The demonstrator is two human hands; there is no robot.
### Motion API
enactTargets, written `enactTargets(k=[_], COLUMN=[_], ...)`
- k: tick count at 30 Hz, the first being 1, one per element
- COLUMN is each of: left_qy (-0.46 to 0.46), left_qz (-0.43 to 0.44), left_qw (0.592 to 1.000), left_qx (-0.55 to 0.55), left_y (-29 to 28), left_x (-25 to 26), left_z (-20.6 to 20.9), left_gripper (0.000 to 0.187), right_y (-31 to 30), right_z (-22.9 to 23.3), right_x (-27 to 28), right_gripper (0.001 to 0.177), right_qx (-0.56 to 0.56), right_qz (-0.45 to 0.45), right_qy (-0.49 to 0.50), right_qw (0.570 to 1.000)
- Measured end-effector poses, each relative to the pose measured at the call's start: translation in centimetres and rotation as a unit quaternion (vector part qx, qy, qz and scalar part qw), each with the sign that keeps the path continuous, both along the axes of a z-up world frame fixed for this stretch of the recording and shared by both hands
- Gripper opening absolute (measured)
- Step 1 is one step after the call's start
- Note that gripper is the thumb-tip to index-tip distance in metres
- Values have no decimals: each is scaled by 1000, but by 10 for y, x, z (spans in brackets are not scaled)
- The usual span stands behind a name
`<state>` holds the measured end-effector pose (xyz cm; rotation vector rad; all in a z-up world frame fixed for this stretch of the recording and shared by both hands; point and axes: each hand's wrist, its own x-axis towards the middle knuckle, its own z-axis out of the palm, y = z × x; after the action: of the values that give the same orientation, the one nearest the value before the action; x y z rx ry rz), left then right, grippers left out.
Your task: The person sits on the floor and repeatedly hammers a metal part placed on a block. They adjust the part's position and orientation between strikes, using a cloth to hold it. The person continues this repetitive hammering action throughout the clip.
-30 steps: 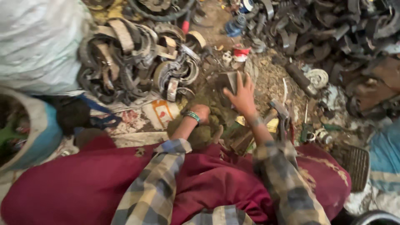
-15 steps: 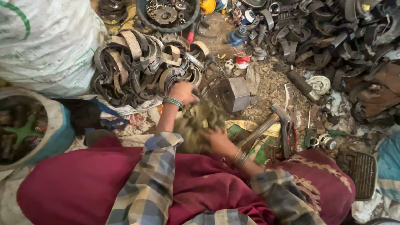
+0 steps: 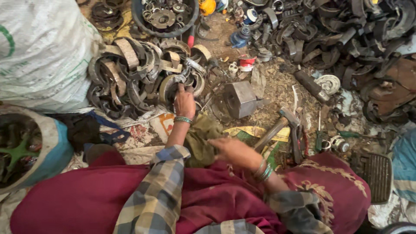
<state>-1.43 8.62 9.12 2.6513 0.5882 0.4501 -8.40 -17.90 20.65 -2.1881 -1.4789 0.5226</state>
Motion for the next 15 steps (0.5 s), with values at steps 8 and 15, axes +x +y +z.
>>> enactTargets(k=[8, 15], left_qy=[-165, -75], left_qz=[-2, -262], left_qw=[978, 913], left_qx=[-129, -303], left_y=[-1, -28], left_x=[6, 14], left_z=[38, 99], left_gripper=[23, 39], right_y=[-43, -81], right_z=[23, 29], right_x=[31, 55], right_gripper=[66, 72], right_qx=[-108, 158], right_qz=[-121, -288], right_qy=[-19, -164], right_qw=[987, 930])
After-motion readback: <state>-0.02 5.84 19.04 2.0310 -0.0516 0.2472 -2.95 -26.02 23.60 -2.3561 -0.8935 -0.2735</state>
